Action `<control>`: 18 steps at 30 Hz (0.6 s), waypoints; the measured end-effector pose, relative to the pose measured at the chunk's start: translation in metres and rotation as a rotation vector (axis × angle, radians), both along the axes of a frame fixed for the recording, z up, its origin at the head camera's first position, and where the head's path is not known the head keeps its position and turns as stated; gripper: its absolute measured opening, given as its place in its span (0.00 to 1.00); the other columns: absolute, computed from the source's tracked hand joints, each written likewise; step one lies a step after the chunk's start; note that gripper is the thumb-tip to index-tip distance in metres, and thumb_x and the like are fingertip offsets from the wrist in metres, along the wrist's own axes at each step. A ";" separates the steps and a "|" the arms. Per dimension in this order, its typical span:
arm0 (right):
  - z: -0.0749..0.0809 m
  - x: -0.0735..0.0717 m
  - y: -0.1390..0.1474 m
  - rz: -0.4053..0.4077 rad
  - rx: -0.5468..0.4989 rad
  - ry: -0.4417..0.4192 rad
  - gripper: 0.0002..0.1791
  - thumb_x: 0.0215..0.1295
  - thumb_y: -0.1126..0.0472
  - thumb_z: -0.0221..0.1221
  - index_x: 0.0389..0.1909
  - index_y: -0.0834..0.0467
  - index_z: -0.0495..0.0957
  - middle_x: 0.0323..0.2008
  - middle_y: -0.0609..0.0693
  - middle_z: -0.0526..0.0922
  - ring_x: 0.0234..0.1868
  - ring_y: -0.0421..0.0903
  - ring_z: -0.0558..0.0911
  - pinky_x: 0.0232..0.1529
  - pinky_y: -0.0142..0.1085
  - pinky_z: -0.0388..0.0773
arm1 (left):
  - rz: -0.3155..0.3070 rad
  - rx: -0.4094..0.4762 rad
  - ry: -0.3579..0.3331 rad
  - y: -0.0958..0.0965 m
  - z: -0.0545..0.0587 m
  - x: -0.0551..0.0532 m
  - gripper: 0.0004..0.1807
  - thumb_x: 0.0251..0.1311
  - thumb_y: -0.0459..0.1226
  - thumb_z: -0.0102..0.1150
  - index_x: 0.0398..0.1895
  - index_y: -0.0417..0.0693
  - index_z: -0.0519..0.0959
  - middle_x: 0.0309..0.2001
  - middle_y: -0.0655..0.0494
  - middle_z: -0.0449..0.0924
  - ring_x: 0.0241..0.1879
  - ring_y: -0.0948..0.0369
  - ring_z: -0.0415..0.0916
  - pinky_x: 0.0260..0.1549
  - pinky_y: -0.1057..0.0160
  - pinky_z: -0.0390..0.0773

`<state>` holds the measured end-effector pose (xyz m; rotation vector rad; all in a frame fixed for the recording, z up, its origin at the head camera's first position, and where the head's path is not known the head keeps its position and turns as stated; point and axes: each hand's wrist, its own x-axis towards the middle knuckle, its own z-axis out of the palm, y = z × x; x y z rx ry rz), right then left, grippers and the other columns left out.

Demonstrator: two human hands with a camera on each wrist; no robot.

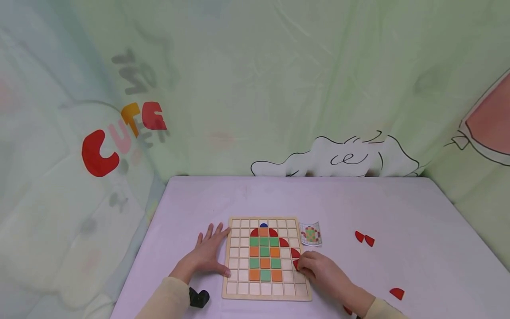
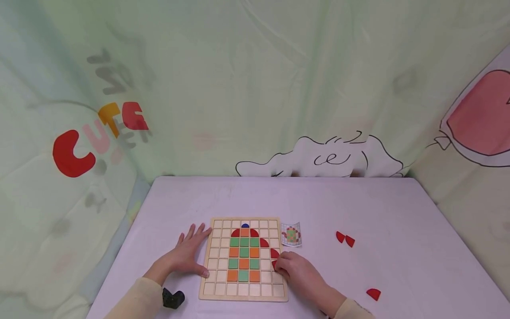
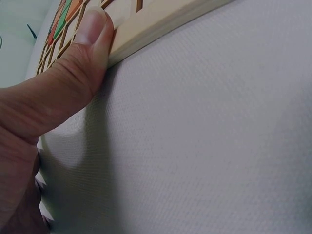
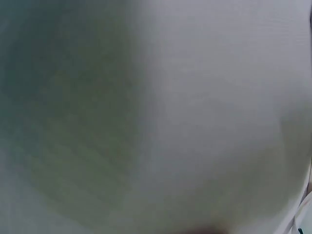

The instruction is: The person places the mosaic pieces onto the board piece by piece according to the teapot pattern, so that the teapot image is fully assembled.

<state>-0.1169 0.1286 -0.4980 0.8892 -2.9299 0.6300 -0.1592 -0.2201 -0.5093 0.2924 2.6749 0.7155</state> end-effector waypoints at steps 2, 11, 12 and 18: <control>-0.002 -0.001 0.002 0.018 -0.006 -0.008 0.08 0.55 0.66 0.73 0.35 0.53 0.88 0.38 0.44 0.87 0.41 0.44 0.84 0.44 0.37 0.88 | 0.001 -0.003 -0.004 0.000 0.000 0.000 0.69 0.34 0.51 0.86 0.81 0.48 0.55 0.83 0.41 0.44 0.83 0.39 0.31 0.78 0.31 0.34; -0.001 -0.002 -0.013 -0.317 -0.044 -0.199 0.10 0.54 0.62 0.75 0.37 0.52 0.87 0.33 0.41 0.81 0.33 0.36 0.75 0.36 0.27 0.82 | 0.021 0.006 0.007 0.001 0.003 0.003 0.69 0.32 0.51 0.87 0.81 0.49 0.57 0.83 0.42 0.46 0.83 0.39 0.34 0.78 0.31 0.36; 0.000 -0.002 -0.014 -0.340 -0.045 -0.217 0.10 0.54 0.62 0.75 0.38 0.52 0.88 0.32 0.41 0.80 0.32 0.36 0.74 0.35 0.26 0.80 | 0.021 0.007 0.007 0.001 0.003 0.003 0.69 0.32 0.51 0.87 0.81 0.49 0.57 0.83 0.42 0.46 0.83 0.39 0.34 0.78 0.31 0.36; -0.002 -0.004 -0.018 -0.353 -0.007 -0.217 0.11 0.53 0.60 0.76 0.38 0.52 0.88 0.31 0.42 0.78 0.31 0.38 0.72 0.31 0.26 0.76 | 0.017 0.009 0.009 0.000 0.001 0.003 0.69 0.32 0.52 0.87 0.81 0.48 0.56 0.83 0.42 0.46 0.83 0.39 0.34 0.78 0.31 0.36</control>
